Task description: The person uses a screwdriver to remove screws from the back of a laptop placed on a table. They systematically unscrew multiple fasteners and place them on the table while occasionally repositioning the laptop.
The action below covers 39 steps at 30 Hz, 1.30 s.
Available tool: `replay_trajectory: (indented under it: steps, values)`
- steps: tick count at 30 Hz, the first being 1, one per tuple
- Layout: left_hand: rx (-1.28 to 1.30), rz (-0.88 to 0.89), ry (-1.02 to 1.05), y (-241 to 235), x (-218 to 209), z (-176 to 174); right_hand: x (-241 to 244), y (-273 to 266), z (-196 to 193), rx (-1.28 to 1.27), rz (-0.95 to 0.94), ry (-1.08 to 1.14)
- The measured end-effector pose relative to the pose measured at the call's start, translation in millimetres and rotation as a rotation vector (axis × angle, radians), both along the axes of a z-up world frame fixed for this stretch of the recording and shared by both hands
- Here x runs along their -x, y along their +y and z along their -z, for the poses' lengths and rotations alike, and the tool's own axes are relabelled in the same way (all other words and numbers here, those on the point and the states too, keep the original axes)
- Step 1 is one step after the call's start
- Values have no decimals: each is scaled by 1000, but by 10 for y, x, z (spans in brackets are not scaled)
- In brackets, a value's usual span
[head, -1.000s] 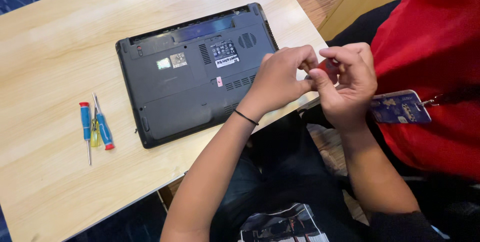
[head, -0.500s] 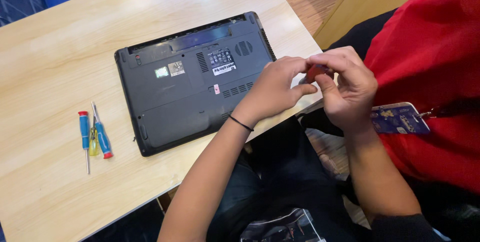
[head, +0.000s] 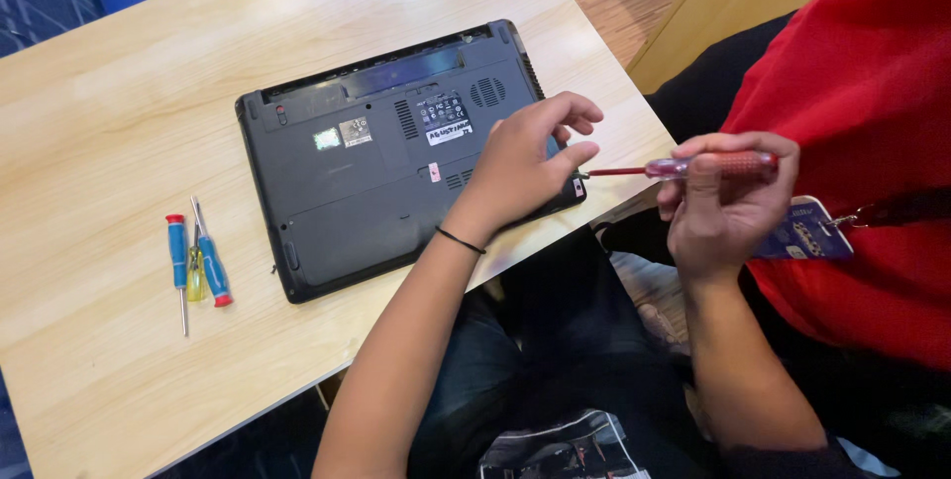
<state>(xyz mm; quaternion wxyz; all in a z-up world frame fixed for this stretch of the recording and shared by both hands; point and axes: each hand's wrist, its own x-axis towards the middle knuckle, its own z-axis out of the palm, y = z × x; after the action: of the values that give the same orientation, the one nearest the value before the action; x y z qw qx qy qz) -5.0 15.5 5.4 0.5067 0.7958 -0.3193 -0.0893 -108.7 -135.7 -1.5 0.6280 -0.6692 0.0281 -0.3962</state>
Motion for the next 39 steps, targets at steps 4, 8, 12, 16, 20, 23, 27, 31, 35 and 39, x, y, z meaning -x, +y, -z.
replay_trajectory:
  steps: [4, 8, 12, 16, 20, 23, 27, 31, 35, 39]
  values:
    - [127, 39, 108, 82, -49, 251, 25, -124, 268, -229, -11, 14]
    - [-52, 117, 236, 186, 23, 236, -9, -149, 419, -576, 17, 78]
    - [-80, 25, 248, 280, 118, 155, -61, -10, 359, -586, -46, 57]
    - [-50, -54, 206, 564, 237, 120, -75, 108, 311, -570, -141, 52]
    - [-37, -219, -25, 1145, 439, 65, -66, 125, 281, -563, -210, 1]
    - [-104, -373, -125, 1780, 578, 86, -45, 107, 273, -532, -231, 12]
    - [-427, -613, -331, 2541, 651, 307, -54, 160, 279, -516, -215, 24]
    - [-545, -699, -262, 2620, 754, 372, -181, 270, 432, -528, -146, 3]
    - [-648, -606, -355, 2626, 771, 376, -150, 400, 393, -526, -266, 17]
    - [-563, -571, -319, 2609, 796, 264, -141, 435, 332, -457, -270, 9]
